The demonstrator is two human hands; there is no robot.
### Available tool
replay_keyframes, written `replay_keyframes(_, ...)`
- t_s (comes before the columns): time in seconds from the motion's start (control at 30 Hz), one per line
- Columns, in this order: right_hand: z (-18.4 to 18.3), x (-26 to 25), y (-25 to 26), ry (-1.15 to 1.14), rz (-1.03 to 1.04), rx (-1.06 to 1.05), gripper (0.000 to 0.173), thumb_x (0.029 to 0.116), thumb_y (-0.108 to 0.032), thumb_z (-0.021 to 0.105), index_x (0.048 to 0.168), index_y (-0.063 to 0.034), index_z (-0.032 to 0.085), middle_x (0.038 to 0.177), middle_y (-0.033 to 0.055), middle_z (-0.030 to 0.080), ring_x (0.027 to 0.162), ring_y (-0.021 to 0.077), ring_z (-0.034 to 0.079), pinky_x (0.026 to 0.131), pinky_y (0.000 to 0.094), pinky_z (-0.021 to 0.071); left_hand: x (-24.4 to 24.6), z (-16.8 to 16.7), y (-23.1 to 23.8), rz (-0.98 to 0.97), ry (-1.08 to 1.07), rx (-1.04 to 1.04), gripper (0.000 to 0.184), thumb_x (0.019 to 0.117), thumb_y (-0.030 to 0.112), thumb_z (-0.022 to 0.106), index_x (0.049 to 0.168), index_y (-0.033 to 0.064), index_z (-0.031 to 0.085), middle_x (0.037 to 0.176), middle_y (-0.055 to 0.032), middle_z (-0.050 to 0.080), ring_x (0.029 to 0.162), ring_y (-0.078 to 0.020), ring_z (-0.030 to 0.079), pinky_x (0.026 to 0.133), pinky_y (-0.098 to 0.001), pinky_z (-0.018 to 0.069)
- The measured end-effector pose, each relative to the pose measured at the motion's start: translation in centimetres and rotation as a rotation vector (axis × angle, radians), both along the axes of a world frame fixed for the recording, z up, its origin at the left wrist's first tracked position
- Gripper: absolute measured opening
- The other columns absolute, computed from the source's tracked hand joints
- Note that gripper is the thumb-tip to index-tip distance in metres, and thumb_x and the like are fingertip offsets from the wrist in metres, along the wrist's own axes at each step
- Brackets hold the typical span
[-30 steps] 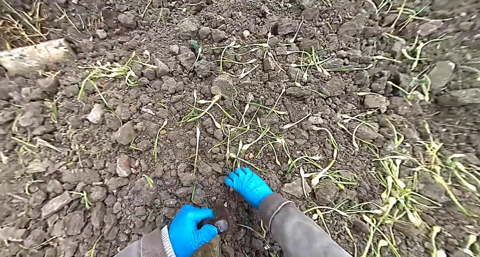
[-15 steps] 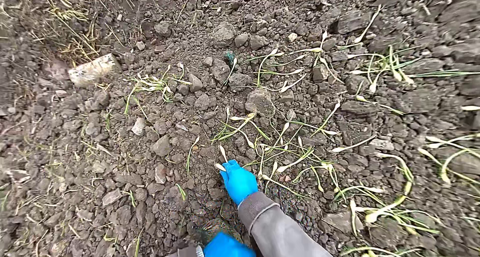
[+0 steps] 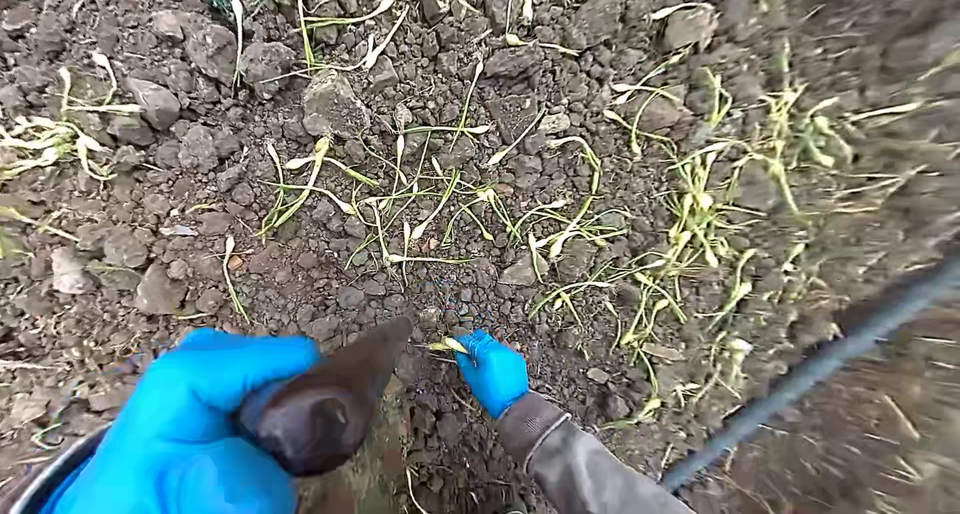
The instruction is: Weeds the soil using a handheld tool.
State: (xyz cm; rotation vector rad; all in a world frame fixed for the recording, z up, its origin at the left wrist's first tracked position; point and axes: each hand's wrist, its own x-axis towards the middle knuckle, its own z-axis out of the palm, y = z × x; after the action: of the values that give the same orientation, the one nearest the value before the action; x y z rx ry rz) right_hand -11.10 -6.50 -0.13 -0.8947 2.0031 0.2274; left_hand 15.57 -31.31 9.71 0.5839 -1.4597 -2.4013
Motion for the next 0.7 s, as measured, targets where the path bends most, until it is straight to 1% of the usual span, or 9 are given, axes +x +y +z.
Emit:
replay_keyframes(0.07, 0.8, 0.3, -1.3, 0.012, -0.018, -0.055, 0.023, 0.1001, -0.023, 0.064, 0.116, -0.0142, 0.078, 0.112, 0.0108, 0.073, 0.096, 0.0318, 0.073, 0.079, 0.057, 0.0586, -6.2, -2.3, 1.9, -0.206, -0.412, -0.174, 0.042, 0.0962, 0.056, 0.062, 0.077, 0.0191, 0.067, 0.062, 0.0126, 0.056, 0.054, 0.0043, 0.051, 0.05, -0.0159, 0.0431)
replay_keyframes(0.13, 1.2, 0.9, -2.8, 0.031, -0.001, -0.145, 0.02, 0.0974, -0.02, 0.067, 0.112, -0.0148, 0.079, 0.107, 0.0097, 0.073, 0.088, 0.0303, 0.073, 0.072, 0.0559, 0.0592, -7.2, -10.1, 6.2, -0.188, -0.501, -0.132, 0.051, 0.0934, 0.06, 0.059, 0.075, 0.0134, 0.068, 0.058, 0.0083, 0.054, 0.051, -0.0008, 0.048, 0.05, -0.0227, 0.0413)
replay_keyframes(0.2, 0.7, 2.0, -4.3, 0.028, 0.039, -0.177, 0.02, 0.0959, -0.018, 0.069, 0.114, -0.0164, 0.079, 0.107, 0.0086, 0.072, 0.086, 0.029, 0.072, 0.07, 0.054, 0.0591, -5.1, -13.8, 8.7, -0.046, -0.515, 0.017, 0.057, 0.0907, 0.069, 0.056, 0.074, 0.0151, 0.065, 0.058, 0.0098, 0.053, 0.048, 0.0012, 0.044, 0.046, -0.0187, 0.0376)
replay_keyframes(0.37, -5.4, 7.1, -6.4, -0.127, 0.152, 0.113, 0.021, 0.0981, -0.016, 0.063, 0.114, -0.0165, 0.076, 0.125, 0.0107, 0.069, 0.096, 0.0343, 0.072, 0.078, 0.0577, 0.0592, -0.9, -7.2, 7.2, 0.209, -0.357, 0.087, 0.059, 0.0925, 0.076, 0.046, 0.077, 0.0227, 0.066, 0.055, 0.0114, 0.052, 0.043, 0.0041, 0.043, 0.04, -0.0137, 0.0354)
replay_keyframes(0.43, -6.5, 8.2, -6.8, -0.13, 0.144, 0.22, 0.024, 0.0998, -0.02, 0.059, 0.118, -0.0151, 0.074, 0.133, 0.0108, 0.066, 0.101, 0.035, 0.072, 0.081, 0.0583, 0.0589, 1.4, -3.8, 5.2, 0.203, -0.204, -0.022, 0.054, 0.0994, 0.068, 0.044, 0.093, 0.0219, 0.071, 0.069, 0.009, 0.064, 0.057, 0.0022, 0.057, 0.051, -0.0155, 0.0476)
replay_keyframes(0.5, -5.9, 8.2, -6.4, -0.096, 0.165, 0.157, 0.031, 0.0993, -0.022, 0.058, 0.127, -0.0135, 0.071, 0.136, 0.0119, 0.063, 0.104, 0.0338, 0.071, 0.083, 0.0552, 0.0593, 3.9, -2.3, 3.5, 0.106, -0.059, -0.028, 0.039, 0.1009, 0.044, 0.058, 0.109, 0.0084, 0.071, 0.09, -0.0046, 0.072, 0.081, -0.0126, 0.071, 0.07, -0.0292, 0.06)
replay_keyframes(0.57, -4.6, 7.2, -5.3, -0.068, 0.149, 0.037, 0.041, 0.0993, -0.02, 0.058, 0.139, -0.0129, 0.062, 0.132, 0.0146, 0.064, 0.108, 0.0347, 0.069, 0.086, 0.0541, 0.0576, 1.6, -1.3, 1.9, -0.04, -0.145, -0.072, 0.032, 0.095, 0.039, 0.07, 0.1, 0.0081, 0.071, 0.084, 0.0005, 0.069, 0.078, -0.0066, 0.066, 0.067, -0.0229, 0.0562)
replay_keyframes(0.6, -3.8, 6.3, -5.0, -0.044, 0.125, -0.049, 0.039, 0.1012, -0.019, 0.057, 0.139, -0.0121, 0.061, 0.125, 0.0155, 0.068, 0.107, 0.0352, 0.07, 0.086, 0.0545, 0.058, -1.4, -1.3, 1.1, -0.138, -0.292, -0.219, 0.04, 0.0938, 0.055, 0.067, 0.088, 0.0158, 0.069, 0.073, 0.0099, 0.063, 0.069, 0.0033, 0.061, 0.06, -0.0152, 0.0507)
replay_keyframes(0.7, -2.2, 4.1, -4.8, 0.062, 0.151, -0.356, 0.02, 0.102, -0.016, 0.06, 0.117, -0.0096, 0.072, 0.1, 0.0133, 0.074, 0.086, 0.0323, 0.075, 0.07, 0.052, 0.061, -5.6, -8.1, 3.0, -0.191, -0.436, -0.506, 0.059, 0.0913, 0.071, 0.052, 0.07, 0.0166, 0.063, 0.054, 0.0091, 0.048, 0.048, -0.0003, 0.047, 0.045, -0.0238, 0.0385)
